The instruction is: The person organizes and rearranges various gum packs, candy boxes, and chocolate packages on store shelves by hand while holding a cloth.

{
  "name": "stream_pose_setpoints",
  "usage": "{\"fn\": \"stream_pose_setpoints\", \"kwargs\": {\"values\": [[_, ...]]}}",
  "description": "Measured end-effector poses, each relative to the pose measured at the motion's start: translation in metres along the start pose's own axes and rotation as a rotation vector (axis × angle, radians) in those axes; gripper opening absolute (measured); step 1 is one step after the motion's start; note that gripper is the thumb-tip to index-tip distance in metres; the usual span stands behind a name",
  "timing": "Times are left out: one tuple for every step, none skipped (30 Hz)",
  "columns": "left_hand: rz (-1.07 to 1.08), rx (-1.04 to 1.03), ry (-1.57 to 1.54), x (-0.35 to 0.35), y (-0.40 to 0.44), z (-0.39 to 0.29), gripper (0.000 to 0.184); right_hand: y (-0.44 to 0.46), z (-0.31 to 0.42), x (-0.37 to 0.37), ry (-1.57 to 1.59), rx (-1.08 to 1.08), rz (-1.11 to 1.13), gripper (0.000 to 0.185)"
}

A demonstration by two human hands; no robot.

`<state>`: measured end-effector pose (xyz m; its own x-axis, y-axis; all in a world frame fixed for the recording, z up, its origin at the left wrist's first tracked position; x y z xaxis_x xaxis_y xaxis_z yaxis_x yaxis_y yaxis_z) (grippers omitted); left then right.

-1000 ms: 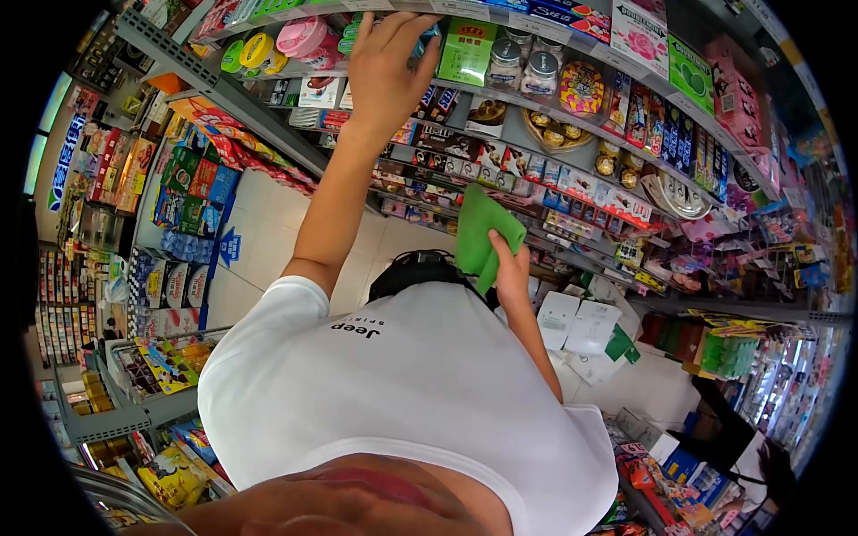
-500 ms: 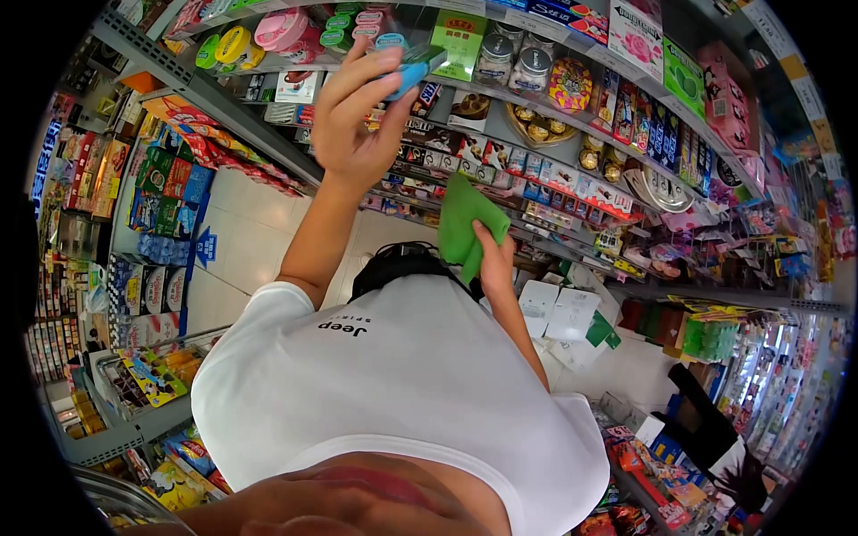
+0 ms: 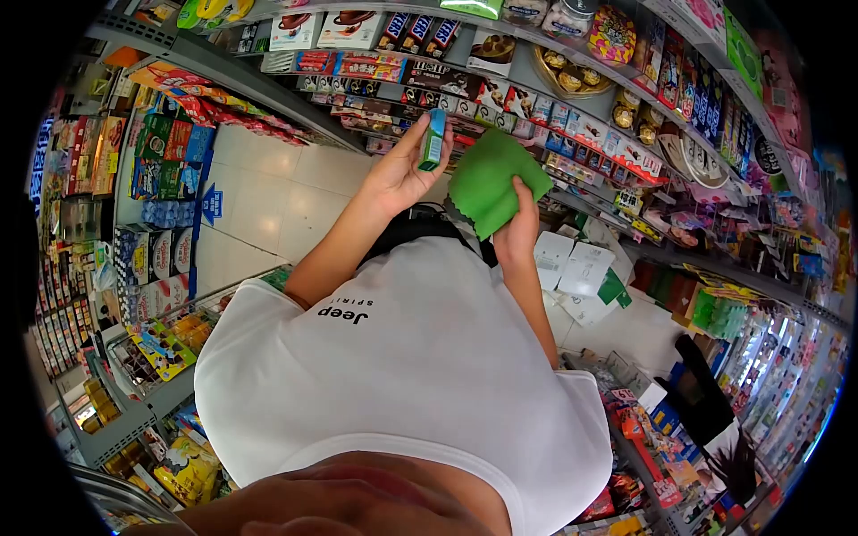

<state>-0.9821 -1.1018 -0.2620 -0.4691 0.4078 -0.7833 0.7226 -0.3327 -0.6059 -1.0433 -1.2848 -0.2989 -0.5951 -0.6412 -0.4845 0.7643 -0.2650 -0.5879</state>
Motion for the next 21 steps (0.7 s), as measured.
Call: {"fn": "stream_pose_setpoints", "kwargs": {"values": [[0.010, 0.051, -0.038, -0.003, -0.003, 0.002, 0.029, -0.003, 0.001, 0.001, 0.016, 0.009, -0.003, 0.048], [0.026, 0.023, 0.022, -0.006, -0.007, 0.003, 0.029, -0.006, 0.003, 0.001, 0.031, 0.018, -0.005, 0.049], [0.042, -0.005, 0.083, -0.009, -0.012, 0.005, 0.030, -0.008, 0.006, -0.001, 0.036, 0.032, -0.005, 0.048], [0.055, -0.032, 0.146, -0.011, -0.016, 0.007, 0.030, -0.013, 0.009, -0.004, 0.042, 0.045, -0.008, 0.048], [0.073, -0.023, 0.176, -0.009, -0.015, 0.010, 0.029, -0.018, 0.010, -0.005, 0.048, 0.057, -0.014, 0.048], [0.094, -0.013, 0.208, -0.007, -0.011, 0.013, 0.028, -0.021, 0.012, -0.005, 0.054, 0.082, -0.021, 0.048], [0.116, -0.001, 0.242, -0.006, -0.009, 0.016, 0.027, -0.024, 0.014, -0.006, 0.061, 0.109, -0.029, 0.048], [0.123, 0.015, 0.245, -0.005, -0.009, 0.018, 0.026, -0.027, 0.016, -0.007, 0.068, 0.137, -0.038, 0.048], [0.118, 0.008, 0.246, -0.004, -0.010, 0.020, 0.028, -0.031, 0.019, -0.007, 0.074, 0.172, -0.039, 0.047], [0.114, 0.001, 0.245, -0.007, -0.015, 0.021, 0.030, -0.035, 0.022, -0.007, 0.079, 0.207, -0.039, 0.046], [0.112, -0.008, 0.247, -0.010, -0.020, 0.022, 0.033, -0.039, 0.024, -0.007, 0.085, 0.245, -0.037, 0.046], [0.137, -0.054, 0.306, -0.015, -0.025, 0.023, 0.035, -0.043, 0.028, -0.009, 0.085, 0.299, -0.049, 0.045], [0.163, -0.102, 0.362, -0.020, -0.031, 0.024, 0.037, -0.049, 0.031, -0.010, 0.083, 0.353, -0.059, 0.044], [0.187, -0.151, 0.416, -0.024, -0.035, 0.025, 0.040, -0.053, 0.033, -0.009, 0.080, 0.405, -0.070, 0.043], [0.189, -0.217, 0.476, -0.026, -0.037, 0.026, 0.042, -0.057, 0.034, -0.007, 0.018, 0.448, -0.061, 0.043], [0.188, -0.283, 0.535, -0.027, -0.038, 0.028, 0.043, -0.060, 0.033, -0.005, -0.045, 0.489, -0.053, 0.043], [0.188, -0.349, 0.594, -0.028, -0.040, 0.029, 0.044, -0.063, 0.033, -0.004, -0.108, 0.529, -0.045, 0.043], [0.213, -0.375, 0.653, -0.029, -0.042, 0.029, 0.045, -0.070, 0.037, -0.010, -0.219, 0.668, 0.001, 0.040], [0.240, -0.402, 0.708, -0.030, -0.044, 0.030, 0.045, -0.078, 0.042, -0.021, -0.333, 0.808, 0.049, 0.037], [0.271, -0.433, 0.762, -0.032, -0.045, 0.031, 0.045, -0.085, 0.047, -0.031, -0.450, 0.950, 0.102, 0.034], [0.285, -0.446, 0.770, -0.034, -0.045, 0.032, 0.045, -0.088, 0.050, -0.036, -0.484, 1.008, 0.117, 0.035]]}}
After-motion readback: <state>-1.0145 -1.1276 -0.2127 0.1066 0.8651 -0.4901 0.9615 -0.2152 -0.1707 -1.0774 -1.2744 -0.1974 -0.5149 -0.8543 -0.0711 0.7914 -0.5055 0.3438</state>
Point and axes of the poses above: each hand's wrist, its own y-axis towards the middle knuckle, its own x-axis out of the back of the hand, z = x × y, the point moved 5 cm from there along y, towards the middle knuckle, and after that the axes turned 13 degrees about -z, right-handed, at the moved point
